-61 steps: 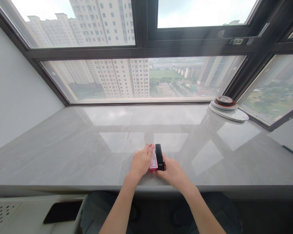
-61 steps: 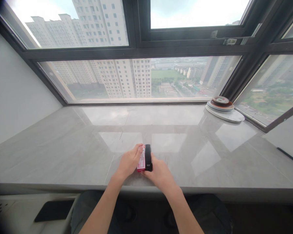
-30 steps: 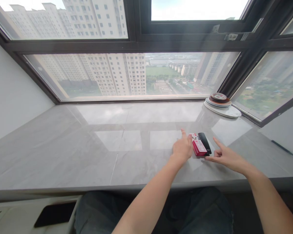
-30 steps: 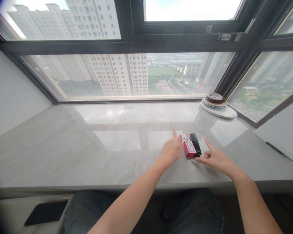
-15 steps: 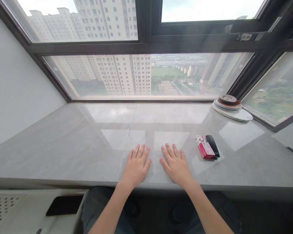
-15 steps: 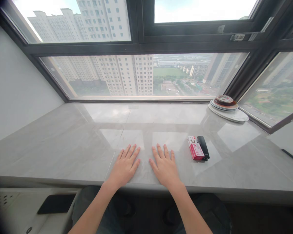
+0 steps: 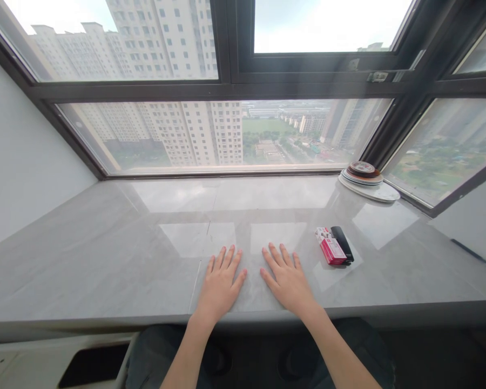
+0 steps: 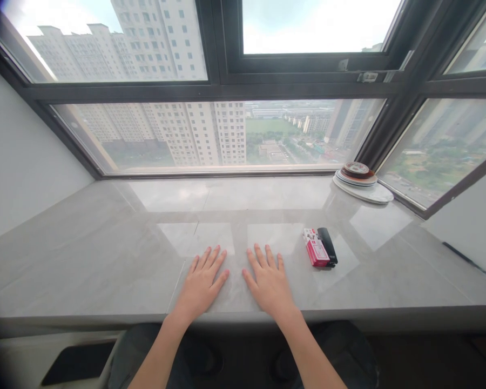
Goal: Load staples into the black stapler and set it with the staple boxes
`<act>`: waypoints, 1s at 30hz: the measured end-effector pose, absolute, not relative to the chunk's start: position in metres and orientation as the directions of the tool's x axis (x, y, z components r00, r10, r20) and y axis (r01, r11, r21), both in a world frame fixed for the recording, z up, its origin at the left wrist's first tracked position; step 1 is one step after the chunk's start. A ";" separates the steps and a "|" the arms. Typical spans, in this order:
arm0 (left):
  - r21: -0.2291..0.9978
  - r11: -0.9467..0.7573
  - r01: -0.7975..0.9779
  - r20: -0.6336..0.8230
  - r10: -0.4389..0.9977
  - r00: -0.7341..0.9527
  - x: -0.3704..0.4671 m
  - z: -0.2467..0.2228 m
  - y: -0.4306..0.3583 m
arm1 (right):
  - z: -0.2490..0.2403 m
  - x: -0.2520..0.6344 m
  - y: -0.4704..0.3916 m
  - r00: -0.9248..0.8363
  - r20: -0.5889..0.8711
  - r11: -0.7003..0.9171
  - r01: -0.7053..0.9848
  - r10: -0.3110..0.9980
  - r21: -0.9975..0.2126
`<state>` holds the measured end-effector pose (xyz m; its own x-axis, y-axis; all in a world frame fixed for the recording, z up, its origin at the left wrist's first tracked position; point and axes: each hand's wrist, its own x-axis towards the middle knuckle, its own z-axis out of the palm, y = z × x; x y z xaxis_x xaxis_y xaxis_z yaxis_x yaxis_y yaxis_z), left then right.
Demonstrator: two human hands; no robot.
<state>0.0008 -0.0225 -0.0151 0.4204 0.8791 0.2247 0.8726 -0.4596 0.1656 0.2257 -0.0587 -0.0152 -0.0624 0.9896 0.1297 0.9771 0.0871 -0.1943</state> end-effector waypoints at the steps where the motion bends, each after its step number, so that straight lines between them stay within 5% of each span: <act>1: 0.166 -0.459 0.873 0.222 0.880 0.420 0.001 -0.015 -0.023 | -0.015 0.226 -0.059 -0.063 0.129 0.087 0.977 0.990 -0.193; 30: 0.199 -0.465 0.863 0.226 0.878 0.421 0.000 -0.015 -0.023 | -0.013 0.226 -0.060 -0.066 0.136 0.094 0.971 0.989 -0.219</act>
<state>-0.0003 -0.0228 -0.0154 0.4211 0.8785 0.2257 0.8629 -0.4646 0.1986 0.2259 -0.0599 -0.0131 -0.0656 0.9886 0.1358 0.9712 0.0945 -0.2187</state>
